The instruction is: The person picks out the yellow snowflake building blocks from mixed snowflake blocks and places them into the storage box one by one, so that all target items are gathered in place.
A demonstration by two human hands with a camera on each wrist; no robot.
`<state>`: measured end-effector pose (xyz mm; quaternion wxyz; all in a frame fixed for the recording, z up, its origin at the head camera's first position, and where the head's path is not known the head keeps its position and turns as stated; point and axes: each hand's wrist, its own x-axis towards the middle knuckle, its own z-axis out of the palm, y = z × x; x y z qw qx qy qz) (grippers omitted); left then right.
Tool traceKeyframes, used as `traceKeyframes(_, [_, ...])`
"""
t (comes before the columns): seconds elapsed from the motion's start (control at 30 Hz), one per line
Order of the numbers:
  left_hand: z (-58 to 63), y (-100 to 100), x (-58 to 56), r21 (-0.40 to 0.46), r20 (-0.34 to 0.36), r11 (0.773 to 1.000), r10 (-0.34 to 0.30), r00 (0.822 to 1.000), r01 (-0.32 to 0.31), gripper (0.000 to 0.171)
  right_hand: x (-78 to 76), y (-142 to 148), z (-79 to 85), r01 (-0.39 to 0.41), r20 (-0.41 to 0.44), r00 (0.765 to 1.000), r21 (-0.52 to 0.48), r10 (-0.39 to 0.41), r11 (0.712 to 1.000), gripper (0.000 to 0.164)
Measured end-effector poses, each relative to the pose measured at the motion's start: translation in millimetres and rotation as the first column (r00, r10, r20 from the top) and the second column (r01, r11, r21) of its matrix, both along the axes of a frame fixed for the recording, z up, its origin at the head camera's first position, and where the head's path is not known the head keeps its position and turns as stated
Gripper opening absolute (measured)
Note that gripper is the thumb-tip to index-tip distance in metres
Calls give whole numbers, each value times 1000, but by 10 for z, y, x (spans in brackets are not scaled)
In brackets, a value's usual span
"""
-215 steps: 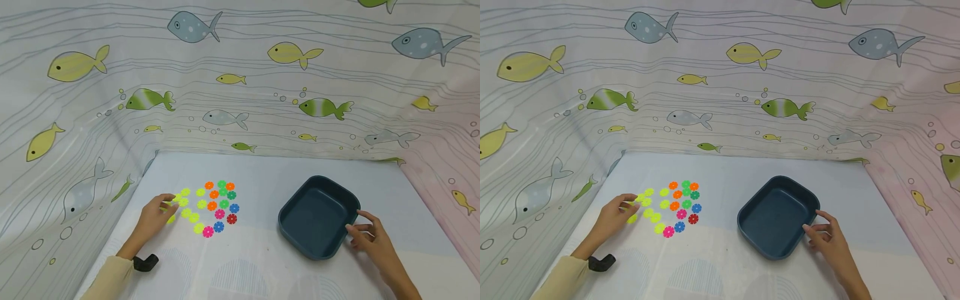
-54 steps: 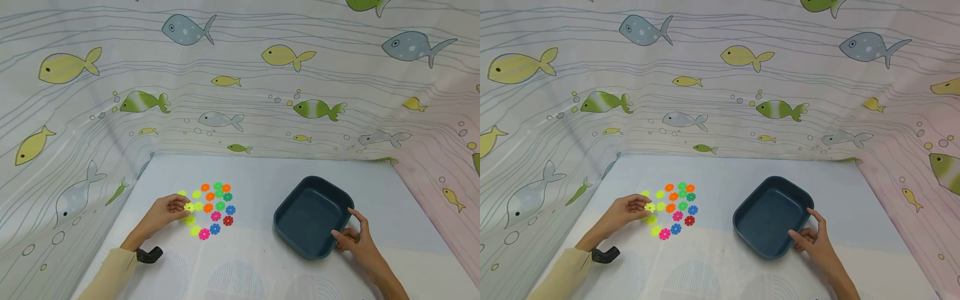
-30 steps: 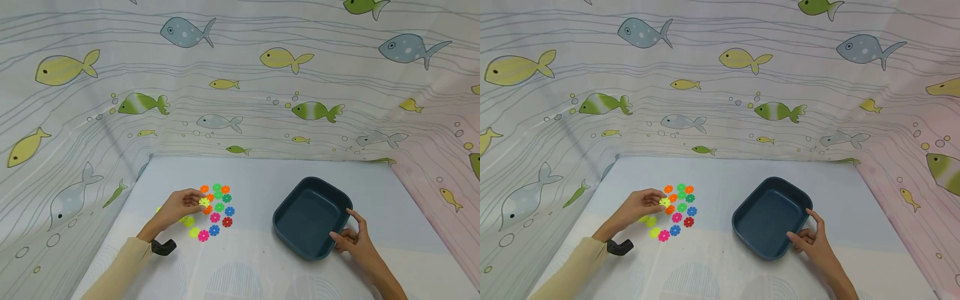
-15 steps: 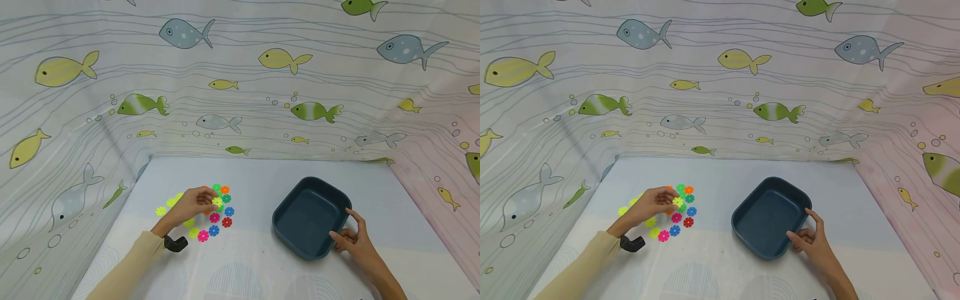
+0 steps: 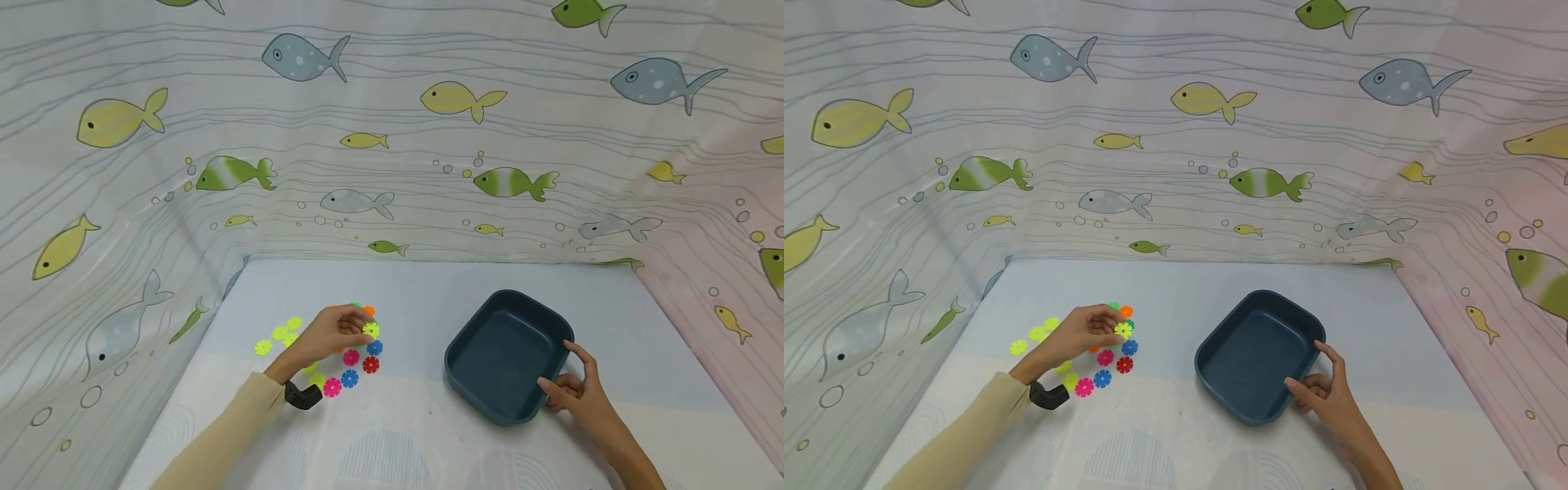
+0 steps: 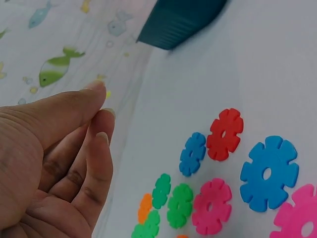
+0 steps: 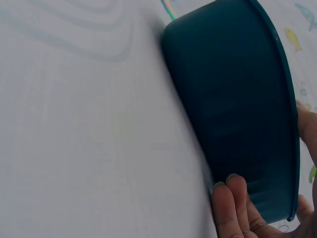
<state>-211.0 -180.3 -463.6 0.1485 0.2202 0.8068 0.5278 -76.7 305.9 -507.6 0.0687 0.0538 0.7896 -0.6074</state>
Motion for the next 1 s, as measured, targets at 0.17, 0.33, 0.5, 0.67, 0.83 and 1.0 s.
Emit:
traceKeyframes(0.17, [6, 111, -44, 12, -41, 1000, -26, 999, 26, 33, 0, 13, -15, -1, -4, 1000, 3, 1, 1000, 88])
traceKeyframes(0.33, [-8, 233, -90, 41, -56, 997, -68, 996, 70, 32, -6, 24, -29, -2, 0, 1000, -1, 2, 1000, 87])
traceKeyframes(0.5, [26, 368, -111, 61, -50, 994, -86, 995, 89, 32, -13, 32, -35, -3, 5, 1000, 1, 3, 1000, 87])
traceKeyframes(0.67, [65, 521, -134, 72, -54, 993, -93, 994, 96, 31, -12, 32, -36, 1, 4, 1000, 0, -1, 1000, 87])
traceKeyframes(0.83, [78, 665, -165, 87, -57, 988, -121, 991, 126, 30, -10, 23, -29, 3, 6, 1000, 6, -3, 1000, 87])
traceKeyframes(1.0, [76, 804, -169, 120, -35, 981, -149, 988, 152, 32, -2, 18, -30, 7, 0, 1000, 4, -7, 1000, 87])
